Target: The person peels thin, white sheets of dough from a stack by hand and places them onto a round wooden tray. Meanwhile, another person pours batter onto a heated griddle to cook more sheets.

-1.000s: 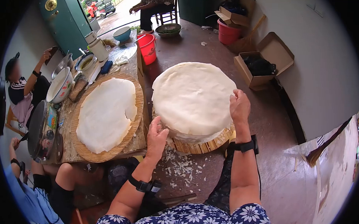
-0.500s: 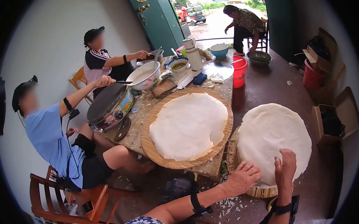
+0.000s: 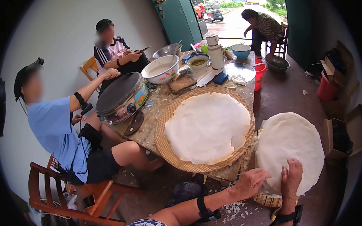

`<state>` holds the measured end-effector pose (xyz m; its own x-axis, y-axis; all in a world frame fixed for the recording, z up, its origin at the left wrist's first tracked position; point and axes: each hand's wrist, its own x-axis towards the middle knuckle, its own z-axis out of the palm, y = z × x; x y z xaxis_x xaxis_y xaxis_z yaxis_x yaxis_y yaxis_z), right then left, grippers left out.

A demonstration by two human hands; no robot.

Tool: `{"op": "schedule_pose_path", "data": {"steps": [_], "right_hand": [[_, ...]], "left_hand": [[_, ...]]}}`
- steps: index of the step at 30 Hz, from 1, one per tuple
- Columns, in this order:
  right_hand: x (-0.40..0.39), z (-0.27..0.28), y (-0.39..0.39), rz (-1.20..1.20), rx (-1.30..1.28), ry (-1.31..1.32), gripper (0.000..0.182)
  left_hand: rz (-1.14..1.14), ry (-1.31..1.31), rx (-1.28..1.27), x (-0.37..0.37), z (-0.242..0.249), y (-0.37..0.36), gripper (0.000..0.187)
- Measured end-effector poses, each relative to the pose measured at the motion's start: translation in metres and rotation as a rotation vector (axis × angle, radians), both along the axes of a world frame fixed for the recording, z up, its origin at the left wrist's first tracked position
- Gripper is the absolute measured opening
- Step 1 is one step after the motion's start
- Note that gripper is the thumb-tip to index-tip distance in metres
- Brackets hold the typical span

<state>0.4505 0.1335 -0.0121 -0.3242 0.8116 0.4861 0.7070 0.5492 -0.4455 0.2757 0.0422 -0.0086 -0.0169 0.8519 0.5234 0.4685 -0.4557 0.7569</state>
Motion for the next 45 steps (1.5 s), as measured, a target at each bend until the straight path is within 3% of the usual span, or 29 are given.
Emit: {"op": "schedule_pose_path", "data": {"steps": [8, 20, 33, 45], "right_hand": [[-0.025, 0.005, 0.004, 0.001, 0.072, 0.042, 0.037], [-0.045, -0.003, 0.012, 0.001, 0.045, -0.003, 0.035], [-0.05, -0.002, 0.009, 0.047, 0.08, 0.084, 0.031], [-0.042, -0.008, 0.01, 0.083, 0.027, 0.155, 0.03]], "left_hand": [[0.015, -0.181, 0.021, -0.01, 0.006, -0.003, 0.028], [0.012, -0.144, 0.009, -0.002, 0.004, -0.002, 0.027], [0.018, -0.332, 0.034, 0.013, 0.013, 0.014, 0.018], [0.012, -0.236, 0.016, 0.022, 0.002, 0.018, 0.017]]}}
